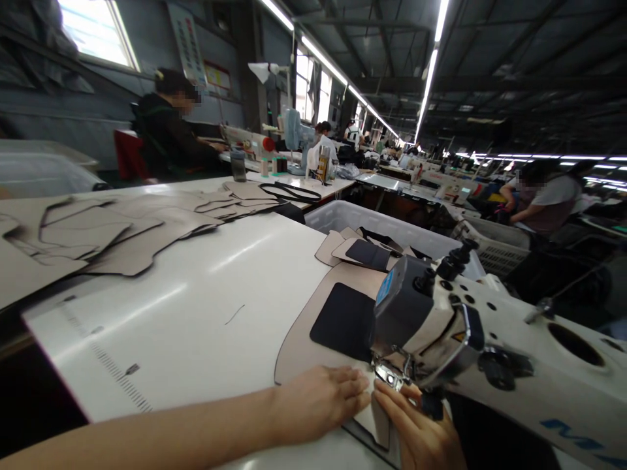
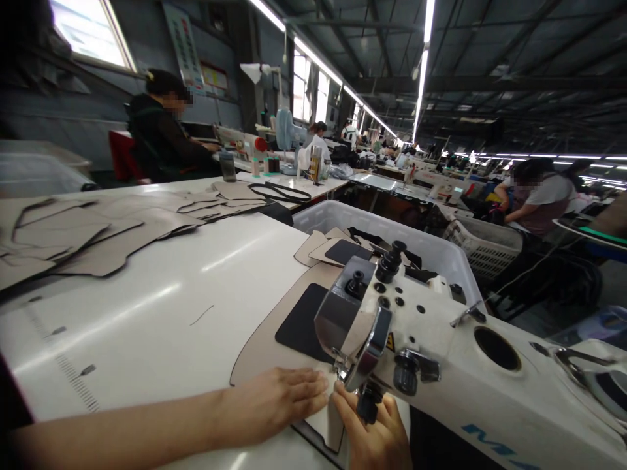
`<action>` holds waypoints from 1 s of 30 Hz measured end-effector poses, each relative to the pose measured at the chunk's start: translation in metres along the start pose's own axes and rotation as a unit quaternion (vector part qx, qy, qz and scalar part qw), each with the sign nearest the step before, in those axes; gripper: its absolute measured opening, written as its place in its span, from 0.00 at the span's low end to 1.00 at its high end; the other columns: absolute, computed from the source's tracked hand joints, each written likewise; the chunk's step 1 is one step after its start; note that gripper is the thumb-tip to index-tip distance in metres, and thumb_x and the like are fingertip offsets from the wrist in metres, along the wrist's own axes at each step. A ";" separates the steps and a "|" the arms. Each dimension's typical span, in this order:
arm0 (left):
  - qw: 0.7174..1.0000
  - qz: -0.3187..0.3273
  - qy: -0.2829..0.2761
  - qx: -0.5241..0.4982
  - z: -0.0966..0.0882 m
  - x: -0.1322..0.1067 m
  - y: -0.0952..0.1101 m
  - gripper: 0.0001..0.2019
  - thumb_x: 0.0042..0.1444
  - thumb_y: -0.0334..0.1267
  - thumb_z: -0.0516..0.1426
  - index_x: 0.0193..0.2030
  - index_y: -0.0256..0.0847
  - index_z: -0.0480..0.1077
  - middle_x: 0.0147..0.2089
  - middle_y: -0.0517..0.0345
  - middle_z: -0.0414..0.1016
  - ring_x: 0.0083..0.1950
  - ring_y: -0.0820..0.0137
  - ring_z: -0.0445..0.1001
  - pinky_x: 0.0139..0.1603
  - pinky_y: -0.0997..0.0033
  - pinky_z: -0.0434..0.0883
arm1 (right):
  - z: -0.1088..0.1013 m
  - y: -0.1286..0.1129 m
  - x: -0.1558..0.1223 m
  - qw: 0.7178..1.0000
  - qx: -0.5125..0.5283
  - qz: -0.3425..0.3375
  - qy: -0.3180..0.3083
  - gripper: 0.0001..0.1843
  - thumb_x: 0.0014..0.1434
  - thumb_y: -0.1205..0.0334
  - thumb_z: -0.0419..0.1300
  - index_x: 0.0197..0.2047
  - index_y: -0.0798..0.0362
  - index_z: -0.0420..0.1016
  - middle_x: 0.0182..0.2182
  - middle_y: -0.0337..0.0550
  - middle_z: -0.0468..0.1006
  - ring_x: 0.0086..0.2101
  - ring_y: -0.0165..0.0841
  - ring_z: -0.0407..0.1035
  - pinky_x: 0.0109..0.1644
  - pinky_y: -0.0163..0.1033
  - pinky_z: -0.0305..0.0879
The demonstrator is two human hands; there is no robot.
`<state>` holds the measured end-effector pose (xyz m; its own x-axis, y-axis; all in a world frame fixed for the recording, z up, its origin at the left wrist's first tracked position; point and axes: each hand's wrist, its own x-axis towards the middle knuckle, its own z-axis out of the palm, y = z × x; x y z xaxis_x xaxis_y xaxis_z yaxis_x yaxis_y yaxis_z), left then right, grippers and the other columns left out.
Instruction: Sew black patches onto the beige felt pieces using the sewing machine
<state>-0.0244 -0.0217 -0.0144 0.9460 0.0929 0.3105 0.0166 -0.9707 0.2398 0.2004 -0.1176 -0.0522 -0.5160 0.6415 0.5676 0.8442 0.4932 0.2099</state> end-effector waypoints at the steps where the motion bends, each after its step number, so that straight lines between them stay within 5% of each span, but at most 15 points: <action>1: 1.000 0.007 -0.002 -0.008 -0.002 0.001 -0.004 0.15 0.63 0.30 0.46 0.55 0.30 0.63 0.56 0.43 0.68 0.60 0.64 0.63 0.63 0.67 0.59 | 0.000 0.000 0.001 1.000 -0.001 0.003 0.000 0.25 0.54 0.77 0.47 0.53 0.52 0.68 0.51 0.35 0.69 0.44 0.29 0.69 0.48 0.37 0.62; 10: 0.984 0.041 -0.038 -0.167 -0.019 0.015 -0.058 0.16 0.63 0.31 0.47 0.53 0.41 0.70 0.54 0.53 0.71 0.59 0.68 0.65 0.62 0.70 0.61 | -0.005 0.000 0.002 0.998 -0.008 -0.033 -0.043 0.24 0.54 0.75 0.48 0.54 0.57 0.66 0.56 0.38 0.63 0.44 0.31 0.68 0.44 0.38 0.65; 17: 0.975 0.038 -0.052 -0.211 -0.024 0.031 -0.088 0.20 0.54 0.20 0.48 0.46 0.39 0.76 0.50 0.57 0.75 0.56 0.67 0.69 0.59 0.76 0.62 | -0.009 -0.002 0.005 0.995 -0.045 -0.061 -0.072 0.25 0.56 0.73 0.47 0.57 0.57 0.63 0.58 0.39 0.60 0.45 0.30 0.68 0.47 0.38 0.63; 30: 0.994 -0.092 0.040 -0.049 0.005 0.007 -0.044 0.14 0.61 0.34 0.50 0.53 0.37 0.68 0.51 0.47 0.72 0.59 0.63 0.65 0.62 0.67 0.58 | 0.002 -0.012 0.003 0.999 -0.005 0.038 -0.007 0.25 0.55 0.77 0.44 0.53 0.52 0.67 0.54 0.32 0.66 0.39 0.26 0.70 0.54 0.36 0.56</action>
<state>-0.0173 0.0206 -0.0273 0.9011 0.2872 0.3249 0.1508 -0.9100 0.3862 0.1885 -0.1201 -0.0549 -0.4530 0.6849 0.5707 0.8821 0.4371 0.1755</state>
